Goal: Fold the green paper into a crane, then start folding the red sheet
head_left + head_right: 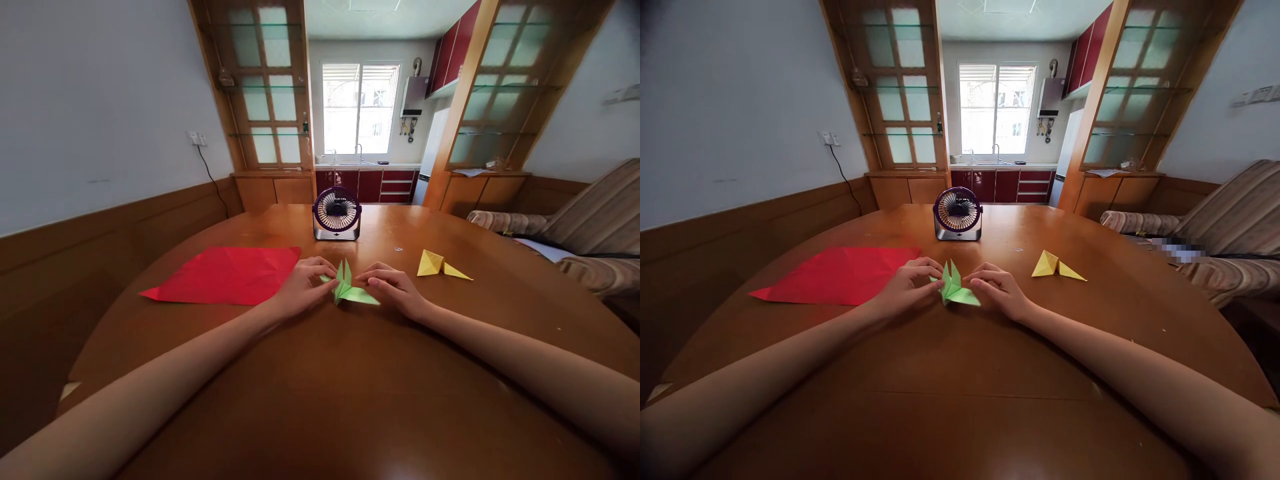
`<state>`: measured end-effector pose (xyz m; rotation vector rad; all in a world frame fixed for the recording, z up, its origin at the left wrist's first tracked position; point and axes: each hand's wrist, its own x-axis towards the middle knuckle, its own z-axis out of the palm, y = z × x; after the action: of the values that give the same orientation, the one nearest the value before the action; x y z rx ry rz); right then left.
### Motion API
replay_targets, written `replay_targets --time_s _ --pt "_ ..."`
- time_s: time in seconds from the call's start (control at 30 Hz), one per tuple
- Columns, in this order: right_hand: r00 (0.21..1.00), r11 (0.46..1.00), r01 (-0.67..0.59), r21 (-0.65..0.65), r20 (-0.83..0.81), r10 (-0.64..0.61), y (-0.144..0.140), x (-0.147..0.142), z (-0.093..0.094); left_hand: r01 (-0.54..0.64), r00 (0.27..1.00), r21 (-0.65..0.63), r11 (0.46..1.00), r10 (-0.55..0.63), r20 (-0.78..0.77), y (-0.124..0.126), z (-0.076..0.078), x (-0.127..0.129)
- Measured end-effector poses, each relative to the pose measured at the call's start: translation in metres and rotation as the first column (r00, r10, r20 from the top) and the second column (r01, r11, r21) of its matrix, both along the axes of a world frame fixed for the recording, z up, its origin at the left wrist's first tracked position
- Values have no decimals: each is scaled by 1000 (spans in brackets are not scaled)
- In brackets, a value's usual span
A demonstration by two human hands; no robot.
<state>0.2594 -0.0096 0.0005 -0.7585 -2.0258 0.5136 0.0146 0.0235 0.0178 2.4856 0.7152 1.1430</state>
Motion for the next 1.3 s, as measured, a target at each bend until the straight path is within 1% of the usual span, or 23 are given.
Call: replay_targets --time_s 0.07,0.13,0.23,0.3,0.37,0.43,0.57,0.67,0.83,0.93,1.03,1.3 --pt "997 997 77 18 -27 -77 1 -1 -1 -3 1000 0 1000 3 -1 0 1 0" --pt "993 991 118 58 -19 -117 1 -2 -3 -7 1000 -5 1000 7 -4 -2 1 1" --pt "994 985 97 143 44 -104 -1 -5 -4 -9 1000 -34 999 10 11 -5 2 3" --pt "991 978 77 192 93 -96 -2 -7 -4 11 999 -71 997 -8 36 -7 2 4" --pt "988 974 73 216 119 -100 -2 -8 -4 41 998 -115 992 -34 58 -8 1 5" --pt "988 971 82 225 112 -109 -2 -9 -3 57 996 -156 986 -45 77 -9 0 6" --pt "988 966 127 224 55 -143 -3 -16 0 65 993 -232 971 -39 115 -11 -1 7" --pt "982 962 175 208 36 -186 -7 -21 1 109 982 -297 949 -57 178 -12 0 8" --pt "986 976 167 140 -10 -167 -10 -23 -2 163 964 -362 918 -70 257 -9 0 9" --pt "987 980 158 119 -4 -159 -9 -23 -3 169 966 -377 911 -76 249 -7 -3 9" --pt "989 982 146 121 5 -148 -9 -22 -3 142 975 -370 918 -65 212 -6 -4 9" --pt "993 990 117 79 -2 -118 -8 -22 -3 112 986 -388 915 -54 158 -8 -2 7"
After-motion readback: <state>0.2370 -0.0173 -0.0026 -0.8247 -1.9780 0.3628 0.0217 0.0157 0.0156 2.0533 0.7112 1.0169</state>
